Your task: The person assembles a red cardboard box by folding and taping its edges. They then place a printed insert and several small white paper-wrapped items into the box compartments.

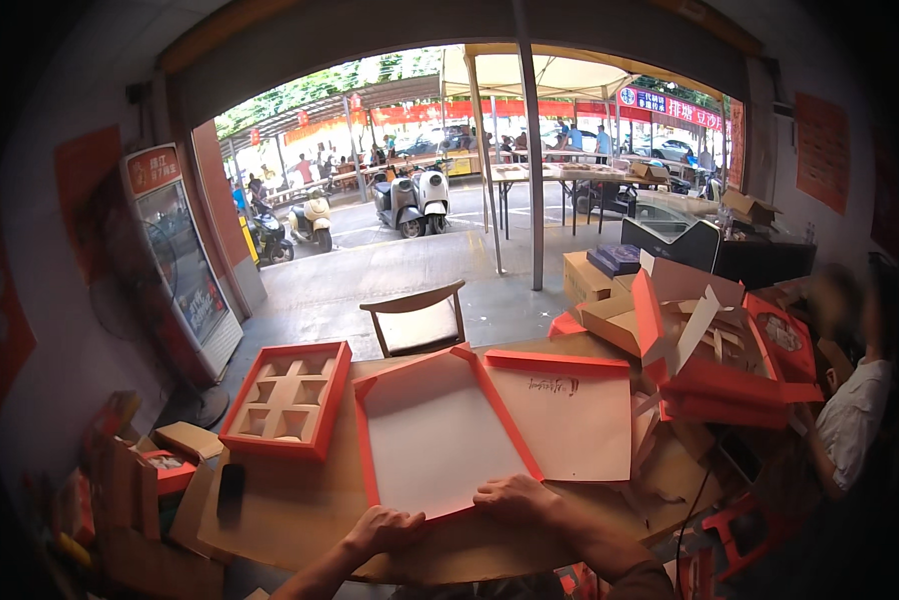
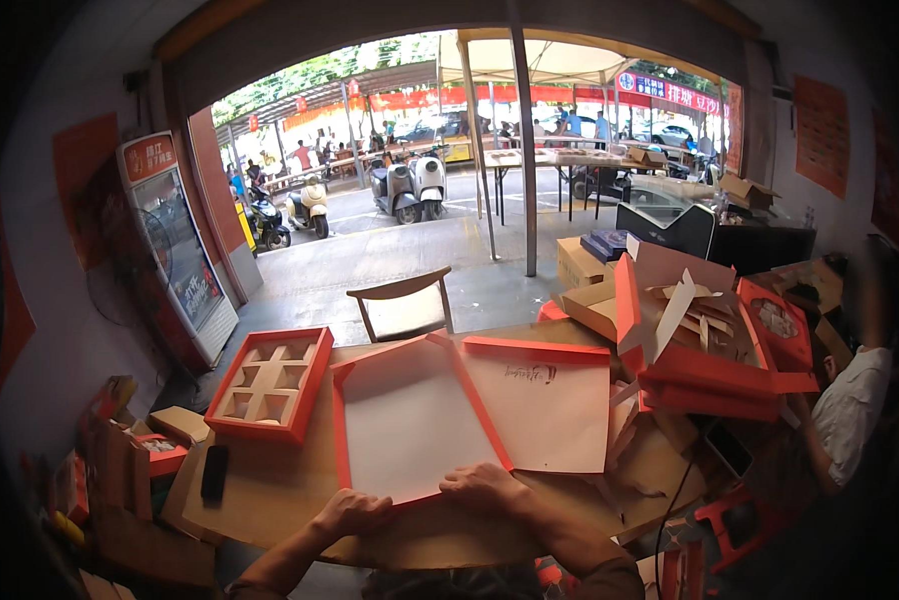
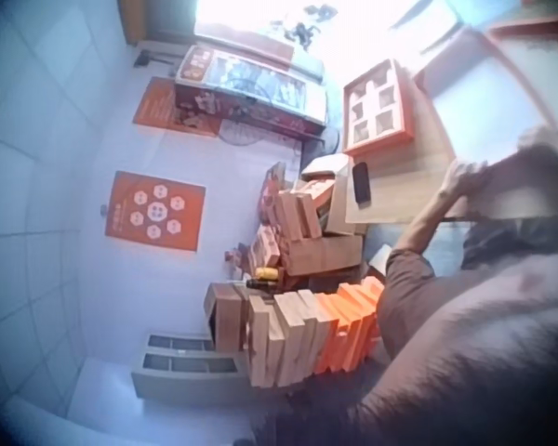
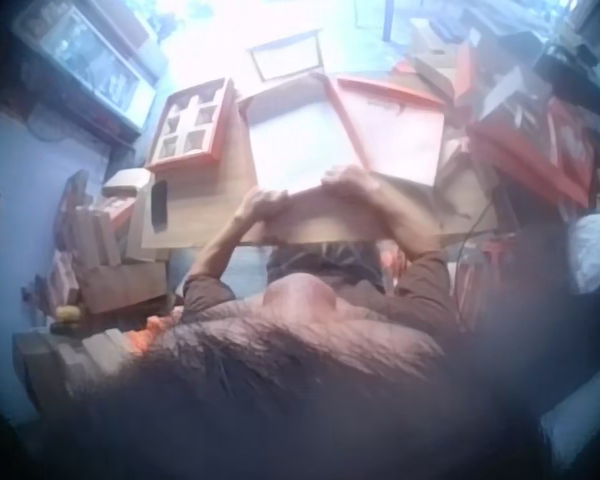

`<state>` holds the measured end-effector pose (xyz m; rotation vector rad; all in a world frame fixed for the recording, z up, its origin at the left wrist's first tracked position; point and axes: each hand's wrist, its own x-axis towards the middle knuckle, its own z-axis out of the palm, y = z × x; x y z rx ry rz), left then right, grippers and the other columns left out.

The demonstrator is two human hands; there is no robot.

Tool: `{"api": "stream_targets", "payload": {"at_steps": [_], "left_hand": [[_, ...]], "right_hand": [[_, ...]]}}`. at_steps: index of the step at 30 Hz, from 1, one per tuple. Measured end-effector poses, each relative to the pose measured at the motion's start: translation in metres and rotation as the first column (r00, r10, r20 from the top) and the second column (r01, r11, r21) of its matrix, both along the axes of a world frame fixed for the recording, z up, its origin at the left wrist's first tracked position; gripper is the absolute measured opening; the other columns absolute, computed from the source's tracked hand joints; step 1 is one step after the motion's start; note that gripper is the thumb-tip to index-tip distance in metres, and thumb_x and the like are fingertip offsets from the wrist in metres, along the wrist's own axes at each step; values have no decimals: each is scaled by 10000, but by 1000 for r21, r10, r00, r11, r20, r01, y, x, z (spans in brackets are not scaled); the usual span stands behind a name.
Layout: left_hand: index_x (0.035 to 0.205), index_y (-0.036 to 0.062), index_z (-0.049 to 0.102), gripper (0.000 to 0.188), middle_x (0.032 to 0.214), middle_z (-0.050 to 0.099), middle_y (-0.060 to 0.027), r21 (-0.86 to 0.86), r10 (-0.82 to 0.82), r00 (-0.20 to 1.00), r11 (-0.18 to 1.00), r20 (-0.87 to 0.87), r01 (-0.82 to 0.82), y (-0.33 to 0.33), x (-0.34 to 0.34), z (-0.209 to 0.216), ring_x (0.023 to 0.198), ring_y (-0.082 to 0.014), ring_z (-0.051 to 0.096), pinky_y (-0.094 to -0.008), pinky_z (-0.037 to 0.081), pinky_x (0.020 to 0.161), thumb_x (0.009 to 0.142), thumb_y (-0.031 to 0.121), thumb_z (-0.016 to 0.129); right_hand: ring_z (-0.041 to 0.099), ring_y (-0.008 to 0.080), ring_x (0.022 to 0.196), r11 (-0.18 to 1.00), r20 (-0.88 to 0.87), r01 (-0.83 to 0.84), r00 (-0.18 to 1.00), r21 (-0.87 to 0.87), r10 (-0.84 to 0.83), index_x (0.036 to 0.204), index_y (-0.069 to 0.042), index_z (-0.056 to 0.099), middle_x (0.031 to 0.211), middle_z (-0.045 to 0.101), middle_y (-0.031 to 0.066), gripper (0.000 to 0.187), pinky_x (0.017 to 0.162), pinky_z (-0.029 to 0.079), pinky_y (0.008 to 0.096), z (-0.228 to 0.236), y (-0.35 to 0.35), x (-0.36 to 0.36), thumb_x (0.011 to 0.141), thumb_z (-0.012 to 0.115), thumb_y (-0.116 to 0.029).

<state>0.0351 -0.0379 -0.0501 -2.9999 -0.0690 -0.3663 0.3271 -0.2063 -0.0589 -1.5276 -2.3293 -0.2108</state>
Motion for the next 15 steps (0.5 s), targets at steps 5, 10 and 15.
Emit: {"api": "stream_targets", "payload": {"at_steps": [5,10,15], "left_hand": [[806,140,588,343,595,663,-75,-128,-63,993,989,102,76,0,-6,-11,535,-283,702,-417,550,471,1019,380,709],[784,138,579,353,591,655,-65,-132,-53,990,989,128,70,-14,-8,-15,536,-276,700,-404,554,476,1011,367,721],[778,146,582,350,587,654,-62,-113,-55,991,991,122,69,-11,-8,-10,532,-274,699,-400,545,469,1007,368,726]], "right_hand": [[740,276,825,997,-25,58,998,-42,-59,816,-114,636,832,684,65,275,697,613,418,14,-11,16,969,690,-336],[762,303,777,993,47,98,994,-65,-95,716,-109,636,748,708,92,593,697,621,437,16,-13,17,972,663,-644],[741,311,724,991,68,121,991,-56,-117,723,-109,625,714,668,82,559,642,600,442,-18,-4,27,950,716,-612]]}}
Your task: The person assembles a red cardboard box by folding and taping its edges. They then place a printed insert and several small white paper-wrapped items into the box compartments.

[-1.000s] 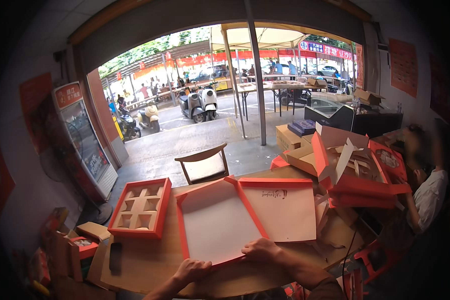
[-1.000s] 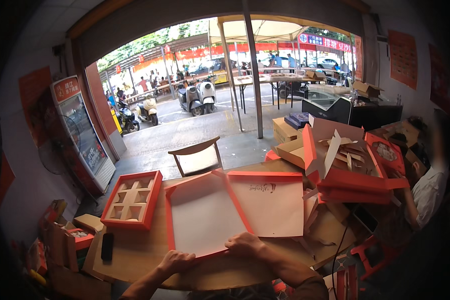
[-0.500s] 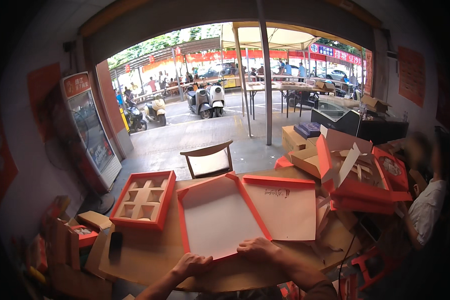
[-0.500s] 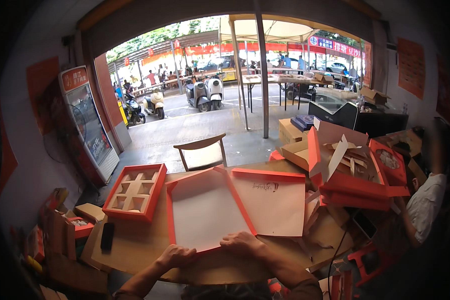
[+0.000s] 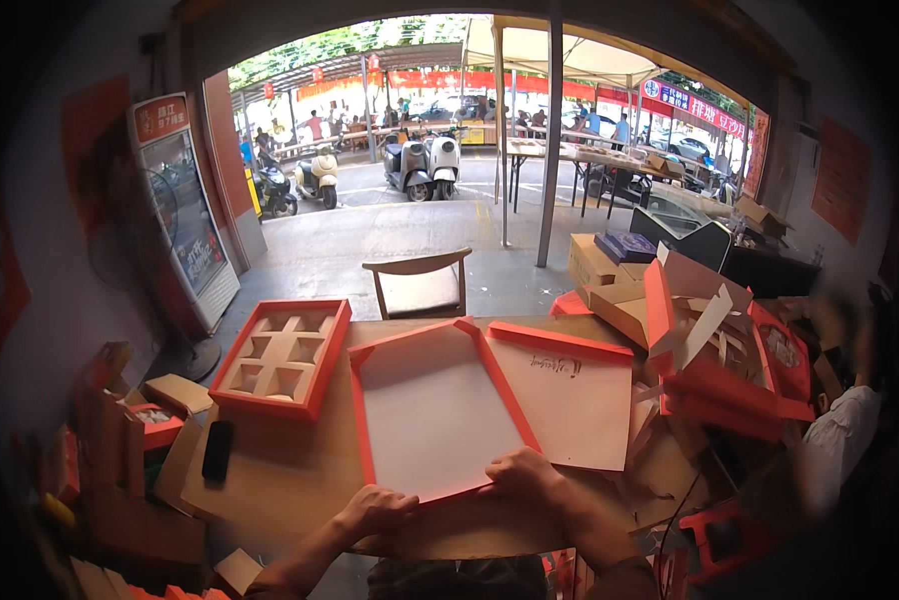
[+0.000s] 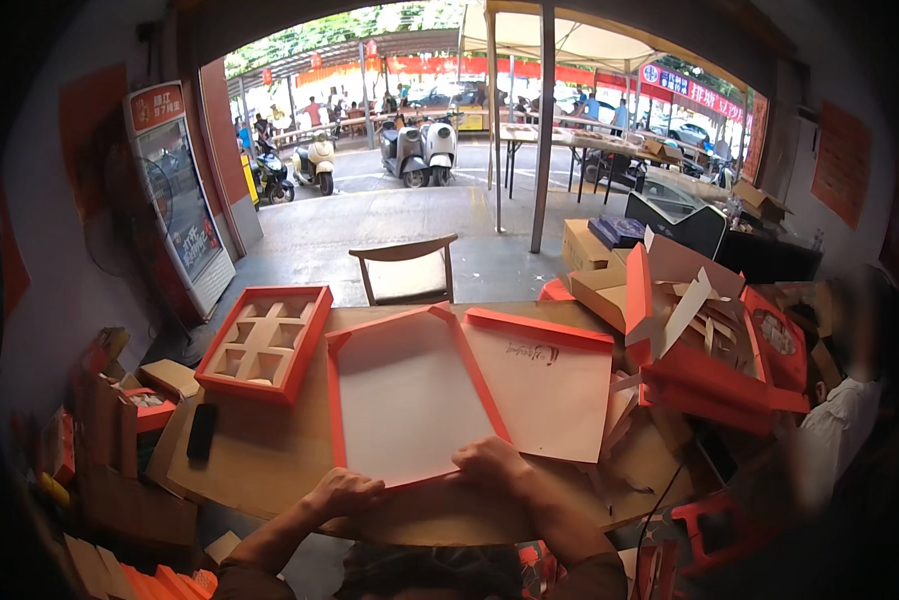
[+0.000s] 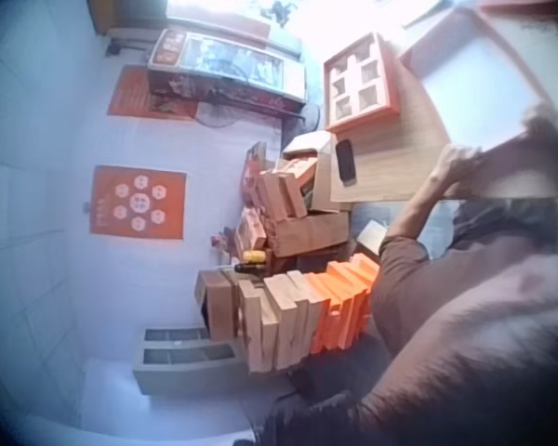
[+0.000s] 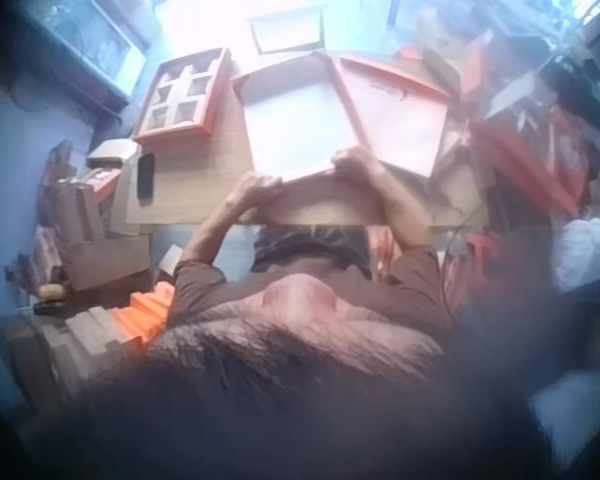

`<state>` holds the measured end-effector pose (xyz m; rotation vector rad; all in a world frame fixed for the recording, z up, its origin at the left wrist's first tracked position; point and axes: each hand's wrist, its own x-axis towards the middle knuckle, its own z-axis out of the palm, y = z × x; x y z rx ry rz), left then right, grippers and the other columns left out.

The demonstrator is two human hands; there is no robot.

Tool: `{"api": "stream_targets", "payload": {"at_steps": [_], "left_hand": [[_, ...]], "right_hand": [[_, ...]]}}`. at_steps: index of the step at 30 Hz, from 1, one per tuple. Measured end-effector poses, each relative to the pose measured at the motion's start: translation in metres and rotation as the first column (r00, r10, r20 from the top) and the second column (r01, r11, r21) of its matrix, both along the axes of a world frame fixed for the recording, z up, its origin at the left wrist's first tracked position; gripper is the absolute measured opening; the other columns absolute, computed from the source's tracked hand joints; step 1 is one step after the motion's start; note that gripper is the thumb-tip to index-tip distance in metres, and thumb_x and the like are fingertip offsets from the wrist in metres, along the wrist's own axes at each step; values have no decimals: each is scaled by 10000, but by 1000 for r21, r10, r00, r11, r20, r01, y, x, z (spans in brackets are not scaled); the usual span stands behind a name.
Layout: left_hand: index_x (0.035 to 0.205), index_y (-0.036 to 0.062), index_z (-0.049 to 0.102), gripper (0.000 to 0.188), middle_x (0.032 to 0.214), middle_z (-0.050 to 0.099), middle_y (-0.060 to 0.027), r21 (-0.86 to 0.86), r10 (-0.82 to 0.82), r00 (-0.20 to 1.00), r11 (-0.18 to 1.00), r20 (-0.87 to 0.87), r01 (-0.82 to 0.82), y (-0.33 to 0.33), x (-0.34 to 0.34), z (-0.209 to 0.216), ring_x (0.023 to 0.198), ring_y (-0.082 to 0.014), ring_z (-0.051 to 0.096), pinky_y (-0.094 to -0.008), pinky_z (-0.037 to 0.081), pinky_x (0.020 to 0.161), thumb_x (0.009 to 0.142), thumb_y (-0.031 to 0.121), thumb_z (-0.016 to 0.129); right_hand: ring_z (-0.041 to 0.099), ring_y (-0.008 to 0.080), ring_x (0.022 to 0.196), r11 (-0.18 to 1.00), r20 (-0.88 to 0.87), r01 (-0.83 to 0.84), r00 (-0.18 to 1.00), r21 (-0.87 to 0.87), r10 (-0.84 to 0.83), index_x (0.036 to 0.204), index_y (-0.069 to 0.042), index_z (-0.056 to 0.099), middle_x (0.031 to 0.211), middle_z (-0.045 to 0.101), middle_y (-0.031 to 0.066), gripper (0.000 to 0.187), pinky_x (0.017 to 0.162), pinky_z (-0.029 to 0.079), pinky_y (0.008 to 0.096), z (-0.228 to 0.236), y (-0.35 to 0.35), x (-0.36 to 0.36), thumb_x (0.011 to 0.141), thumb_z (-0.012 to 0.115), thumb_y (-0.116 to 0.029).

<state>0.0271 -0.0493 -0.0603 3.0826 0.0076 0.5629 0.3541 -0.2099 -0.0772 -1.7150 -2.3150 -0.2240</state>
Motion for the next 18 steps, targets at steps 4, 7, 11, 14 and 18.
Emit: {"api": "stream_targets", "payload": {"at_steps": [4,7,11,14,18], "left_hand": [[763,141,585,330,628,654,-58,-30,29,1000,999,-12,-29,-3,-2,-6,567,-267,699,-403,536,497,995,324,731],[726,153,616,319,641,661,-47,10,96,995,995,16,-96,-9,-2,0,581,-256,702,-394,546,522,963,313,756],[733,138,612,293,652,659,-58,33,180,983,983,39,-181,-23,0,5,612,-258,705,-400,552,553,952,278,747],[747,130,608,274,634,640,-60,-5,155,987,988,43,-155,-21,-1,6,602,-256,697,-407,546,553,958,256,730],[732,119,607,280,620,639,-63,-43,145,989,989,17,-144,-14,-8,2,593,-249,691,-398,553,550,930,245,758]], "right_hand": [[733,312,711,995,-64,50,996,-84,-56,727,-112,634,731,678,83,533,645,590,442,-8,-1,-3,948,729,-588],[726,309,697,999,-32,20,999,-26,-21,720,-115,629,730,677,77,525,653,590,435,7,0,-9,946,738,-576],[725,301,706,996,-42,61,997,-57,-64,725,-120,629,730,674,68,507,660,588,430,2,-2,-9,932,758,-564],[728,294,739,993,-69,71,995,-92,-77,745,-115,633,764,683,65,405,669,588,425,12,-8,-11,918,788,-447],[722,298,842,996,-229,41,972,-80,-58,859,-109,700,862,720,68,66,753,593,422,37,-27,0,859,755,-144]]}}
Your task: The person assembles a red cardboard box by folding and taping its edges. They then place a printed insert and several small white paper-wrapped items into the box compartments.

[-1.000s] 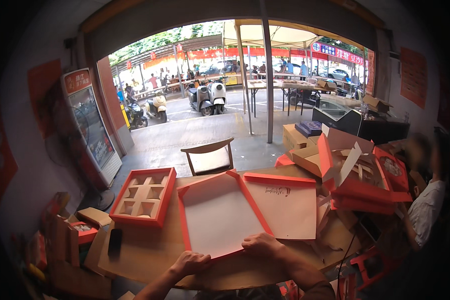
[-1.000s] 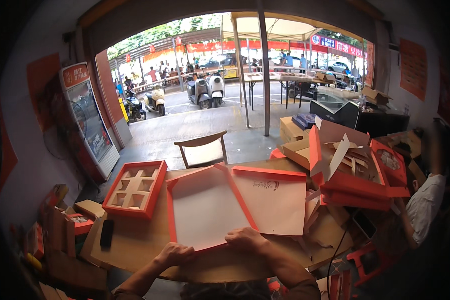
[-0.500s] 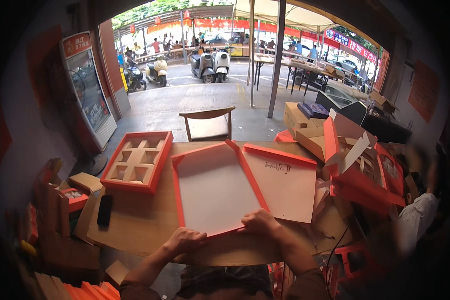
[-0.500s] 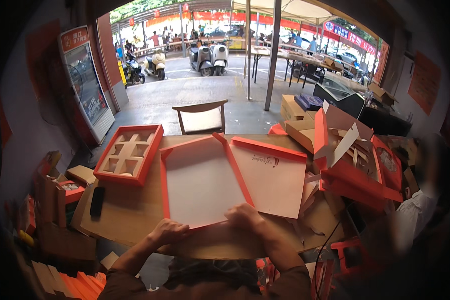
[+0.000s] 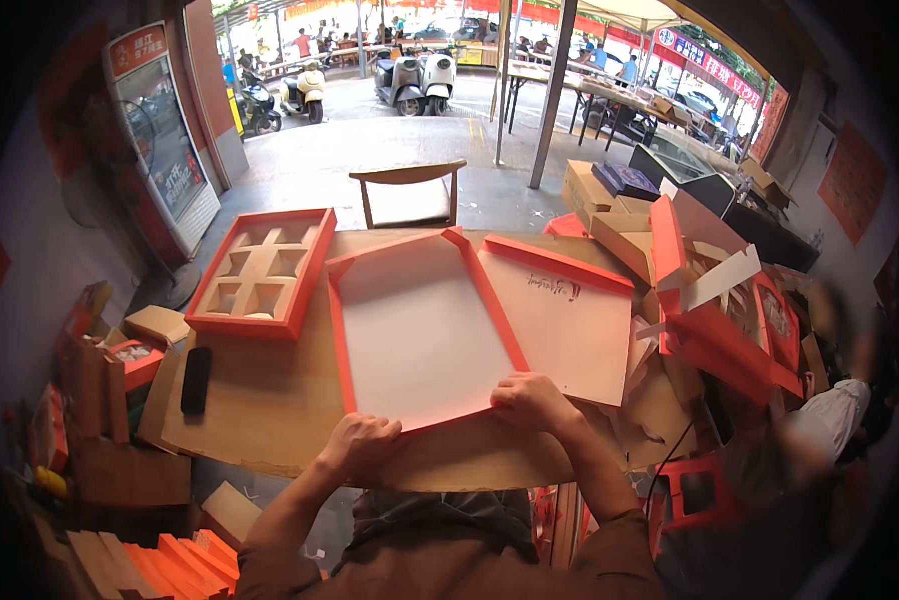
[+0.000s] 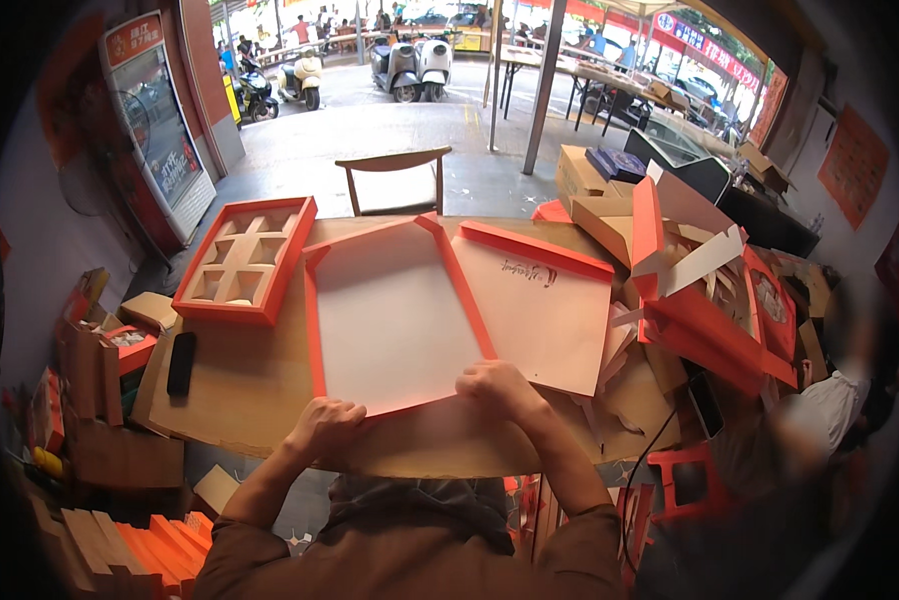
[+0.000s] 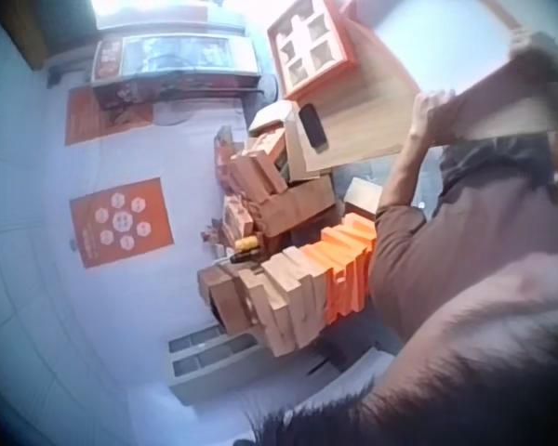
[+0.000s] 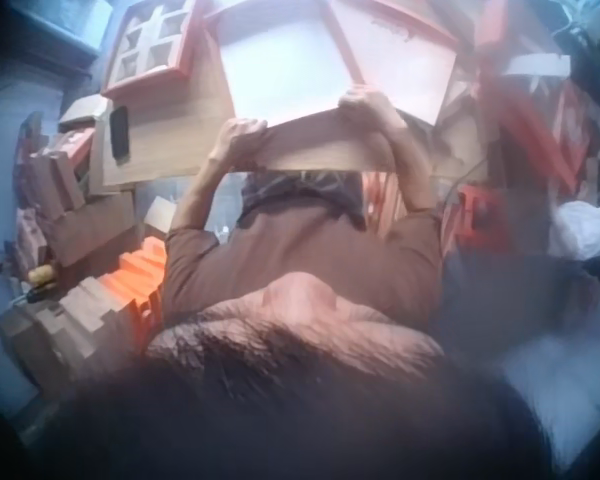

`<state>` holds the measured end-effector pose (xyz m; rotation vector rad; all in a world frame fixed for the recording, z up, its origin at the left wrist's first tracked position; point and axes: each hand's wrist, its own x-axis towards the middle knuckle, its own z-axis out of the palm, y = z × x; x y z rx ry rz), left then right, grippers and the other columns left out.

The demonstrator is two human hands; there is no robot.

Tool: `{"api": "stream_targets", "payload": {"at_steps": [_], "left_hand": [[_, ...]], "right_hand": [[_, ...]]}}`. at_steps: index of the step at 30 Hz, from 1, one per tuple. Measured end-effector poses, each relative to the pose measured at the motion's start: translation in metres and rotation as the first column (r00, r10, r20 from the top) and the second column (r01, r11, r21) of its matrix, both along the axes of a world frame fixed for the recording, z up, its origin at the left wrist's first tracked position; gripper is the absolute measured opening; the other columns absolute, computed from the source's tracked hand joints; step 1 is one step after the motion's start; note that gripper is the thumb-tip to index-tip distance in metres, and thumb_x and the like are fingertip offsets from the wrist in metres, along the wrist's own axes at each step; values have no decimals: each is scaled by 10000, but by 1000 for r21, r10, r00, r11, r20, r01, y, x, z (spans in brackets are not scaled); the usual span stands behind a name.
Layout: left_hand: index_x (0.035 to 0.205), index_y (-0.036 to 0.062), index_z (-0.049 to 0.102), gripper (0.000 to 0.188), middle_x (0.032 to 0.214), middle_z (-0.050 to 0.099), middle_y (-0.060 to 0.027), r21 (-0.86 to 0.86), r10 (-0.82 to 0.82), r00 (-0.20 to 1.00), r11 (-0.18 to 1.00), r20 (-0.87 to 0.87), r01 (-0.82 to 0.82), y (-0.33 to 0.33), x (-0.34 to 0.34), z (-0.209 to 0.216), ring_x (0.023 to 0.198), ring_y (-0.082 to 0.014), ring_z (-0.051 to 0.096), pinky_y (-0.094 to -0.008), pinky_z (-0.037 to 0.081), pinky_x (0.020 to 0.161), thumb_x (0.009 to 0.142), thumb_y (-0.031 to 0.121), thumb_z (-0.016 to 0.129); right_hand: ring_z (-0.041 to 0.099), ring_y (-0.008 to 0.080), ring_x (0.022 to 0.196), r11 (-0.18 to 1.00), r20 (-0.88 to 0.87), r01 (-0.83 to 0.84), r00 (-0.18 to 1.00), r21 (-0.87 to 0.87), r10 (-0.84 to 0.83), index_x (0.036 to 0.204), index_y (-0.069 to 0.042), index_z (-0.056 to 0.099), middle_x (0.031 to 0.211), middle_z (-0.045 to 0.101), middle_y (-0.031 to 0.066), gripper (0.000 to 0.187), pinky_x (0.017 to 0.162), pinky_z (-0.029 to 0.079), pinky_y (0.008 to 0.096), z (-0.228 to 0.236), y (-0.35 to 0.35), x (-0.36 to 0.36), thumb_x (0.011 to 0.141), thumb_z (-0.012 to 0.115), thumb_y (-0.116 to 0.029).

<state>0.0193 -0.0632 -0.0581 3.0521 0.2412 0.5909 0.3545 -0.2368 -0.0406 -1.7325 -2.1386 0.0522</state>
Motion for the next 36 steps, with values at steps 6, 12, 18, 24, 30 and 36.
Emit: {"api": "stream_targets", "payload": {"at_steps": [6,12,18,24,30,36], "left_hand": [[708,115,626,311,638,655,-67,9,12,1000,1000,-1,-12,-4,-3,-5,588,-252,688,-391,552,553,912,285,789],[737,120,607,287,644,659,-62,-13,3,998,1000,-55,-3,-10,-7,-5,606,-253,698,-393,547,547,914,272,775],[827,124,606,220,643,645,-55,-66,13,998,998,-64,-18,-74,7,1,588,-241,697,-400,549,534,970,253,712],[950,106,622,242,613,643,-70,-212,58,998,975,-15,-60,-98,12,2,564,-266,689,-412,538,525,1003,319,723],[856,142,640,228,613,619,-41,-257,-108,993,959,51,118,-88,-19,9,560,-254,672,-400,521,513,962,303,763],[800,169,591,275,618,533,-6,-298,-350,935,889,50,348,-79,-68,5,525,-220,602,-378,473,481,910,276,819]], "right_hand": [[680,299,1195,930,100,166,973,327,-209,1056,-108,764,1057,752,30,251,1052,514,470,17,-51,-11,814,759,-42],[618,283,1299,917,-28,328,943,226,-331,1257,-128,740,1244,724,32,387,1106,470,486,10,-73,-29,878,813,-164],[673,242,1202,978,-67,103,994,183,-92,1260,-159,739,1197,720,37,383,1099,470,476,-8,-56,-73,880,768,-132],[678,188,895,976,-14,30,1000,217,-28,984,-221,721,917,668,-55,181,826,520,377,-19,-47,-93,823,764,-149],[692,198,847,999,13,-29,1000,30,28,1013,-190,713,919,679,-28,195,759,543,370,0,-70,-123,830,764,-145],[751,269,964,987,-329,-129,940,-93,91,1221,-144,741,1093,760,68,303,810,608,406,68,-112,-124,920,769,-166]]}}
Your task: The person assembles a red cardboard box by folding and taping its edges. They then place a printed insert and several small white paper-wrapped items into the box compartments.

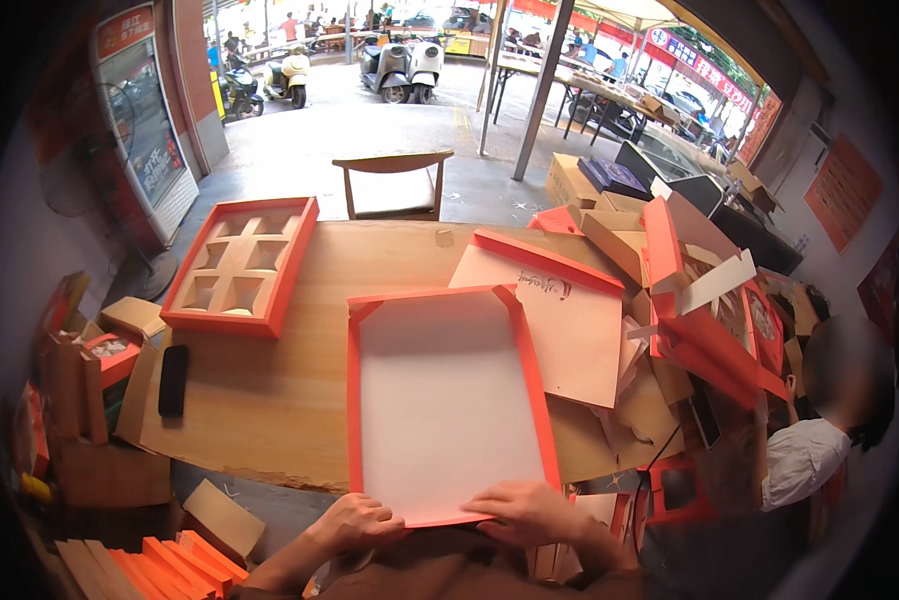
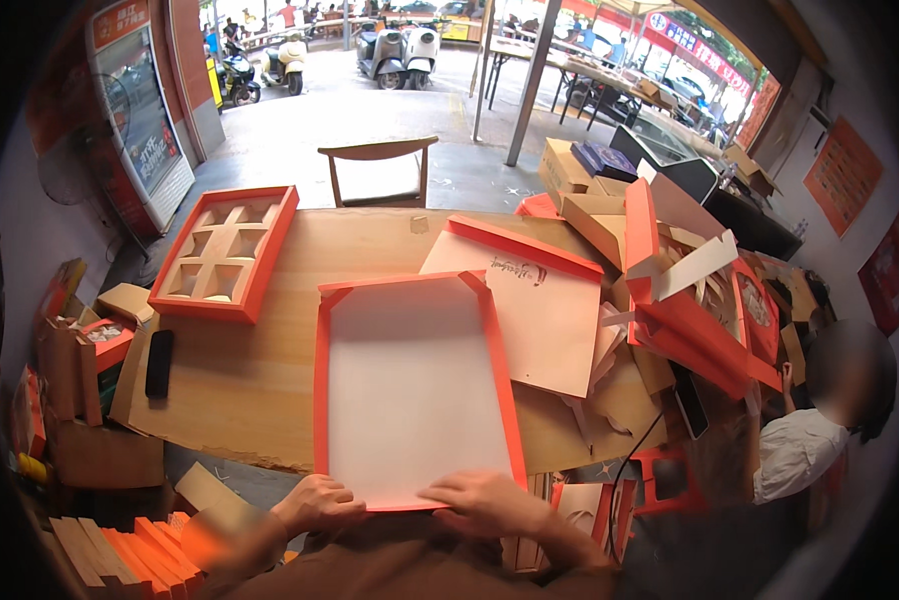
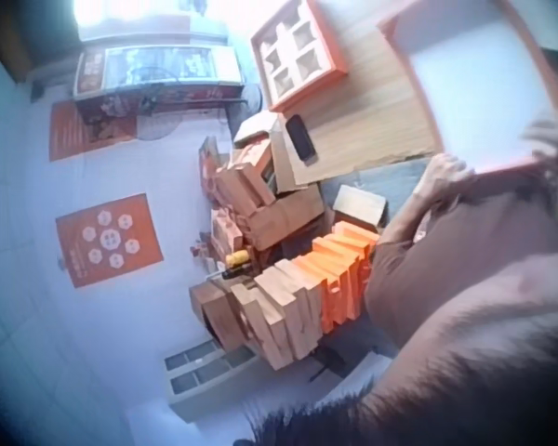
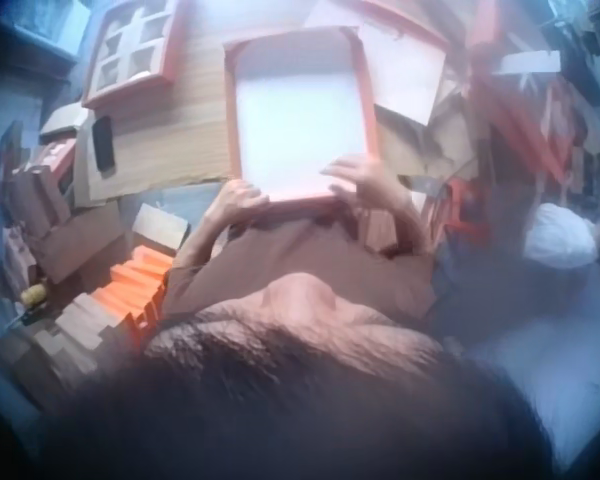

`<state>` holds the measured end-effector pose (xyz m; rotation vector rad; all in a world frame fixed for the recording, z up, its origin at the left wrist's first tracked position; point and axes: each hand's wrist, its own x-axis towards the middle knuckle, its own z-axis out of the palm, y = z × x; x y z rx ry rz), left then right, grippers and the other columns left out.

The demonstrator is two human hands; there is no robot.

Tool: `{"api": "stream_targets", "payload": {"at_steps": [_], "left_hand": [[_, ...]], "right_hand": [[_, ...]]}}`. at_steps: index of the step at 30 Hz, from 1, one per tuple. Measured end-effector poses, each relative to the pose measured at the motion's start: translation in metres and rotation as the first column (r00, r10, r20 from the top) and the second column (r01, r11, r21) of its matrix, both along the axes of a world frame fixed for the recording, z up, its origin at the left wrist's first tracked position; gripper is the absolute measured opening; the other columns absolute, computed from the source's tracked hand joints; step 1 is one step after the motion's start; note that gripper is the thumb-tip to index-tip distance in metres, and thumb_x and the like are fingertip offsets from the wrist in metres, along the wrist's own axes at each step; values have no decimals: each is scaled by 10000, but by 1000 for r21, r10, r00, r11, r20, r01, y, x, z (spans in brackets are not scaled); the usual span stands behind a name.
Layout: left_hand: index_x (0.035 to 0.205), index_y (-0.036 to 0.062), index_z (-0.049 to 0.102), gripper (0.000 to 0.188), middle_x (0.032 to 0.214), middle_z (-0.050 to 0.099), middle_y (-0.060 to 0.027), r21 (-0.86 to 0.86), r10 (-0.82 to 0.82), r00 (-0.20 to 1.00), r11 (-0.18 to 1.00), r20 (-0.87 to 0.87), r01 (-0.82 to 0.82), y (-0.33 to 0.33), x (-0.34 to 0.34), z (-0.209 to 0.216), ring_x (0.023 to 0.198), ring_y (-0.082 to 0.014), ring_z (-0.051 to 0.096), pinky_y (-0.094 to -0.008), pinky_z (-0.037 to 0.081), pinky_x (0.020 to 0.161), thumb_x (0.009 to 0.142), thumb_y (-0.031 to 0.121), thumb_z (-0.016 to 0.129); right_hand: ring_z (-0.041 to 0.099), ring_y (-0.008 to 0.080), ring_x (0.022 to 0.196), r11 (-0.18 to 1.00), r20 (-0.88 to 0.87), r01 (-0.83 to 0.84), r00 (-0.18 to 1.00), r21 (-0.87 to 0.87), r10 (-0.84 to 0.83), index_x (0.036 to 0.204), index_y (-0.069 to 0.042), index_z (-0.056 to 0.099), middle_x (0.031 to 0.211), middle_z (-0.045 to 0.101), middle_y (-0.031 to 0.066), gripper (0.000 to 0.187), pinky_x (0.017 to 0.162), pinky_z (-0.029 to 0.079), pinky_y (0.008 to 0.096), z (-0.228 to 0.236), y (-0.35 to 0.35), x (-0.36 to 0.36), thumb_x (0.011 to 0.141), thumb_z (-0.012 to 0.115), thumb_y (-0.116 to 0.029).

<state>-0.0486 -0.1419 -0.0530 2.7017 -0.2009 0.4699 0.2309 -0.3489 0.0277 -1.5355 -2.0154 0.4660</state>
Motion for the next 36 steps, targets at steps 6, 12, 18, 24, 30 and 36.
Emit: {"api": "stream_targets", "payload": {"at_steps": [6,12,18,24,30,36], "left_hand": [[823,165,568,266,632,506,5,12,-110,993,994,-40,110,-8,-22,2,546,-202,595,-360,474,497,932,255,793],[824,150,547,294,619,482,10,17,-175,984,984,13,175,-22,-30,10,545,-191,587,-345,473,501,979,269,768],[1100,128,756,294,674,619,17,-12,-99,994,995,44,100,-26,-53,-4,592,-178,641,-308,495,543,1014,409,746],[1098,115,763,319,694,648,1,-38,-124,992,992,-14,124,-23,-54,-8,606,-186,658,-309,509,553,1016,423,741],[1035,120,751,257,668,622,7,-75,-136,991,988,18,137,-22,-46,-1,579,-184,640,-321,506,537,986,368,794],[845,139,667,231,647,596,14,-88,-121,993,989,-7,120,-24,-37,6,555,-180,625,-320,493,513,946,257,838]], "right_hand": [[762,283,1016,799,-312,596,776,79,-548,1350,8,682,1148,762,175,436,894,614,381,4,43,145,982,742,-218],[713,303,1177,696,-241,704,657,-142,-714,1638,32,379,1448,636,253,793,991,575,389,-63,136,210,1007,712,-313],[531,371,1475,736,-501,676,650,37,-571,1655,66,318,1587,513,304,674,1220,429,451,-105,158,170,1098,532,-246],[535,292,1451,807,-643,581,578,-107,-502,1679,3,322,1577,518,249,574,1227,413,394,-100,143,174,1138,441,-147],[611,205,1322,808,-804,578,424,-114,-417,1642,-33,416,1486,615,170,520,1164,462,332,-113,147,187,1123,444,-27],[643,181,1255,745,-686,663,509,-73,-520,1588,-37,474,1431,655,152,606,1083,520,313,-109,149,175,996,503,91]]}}
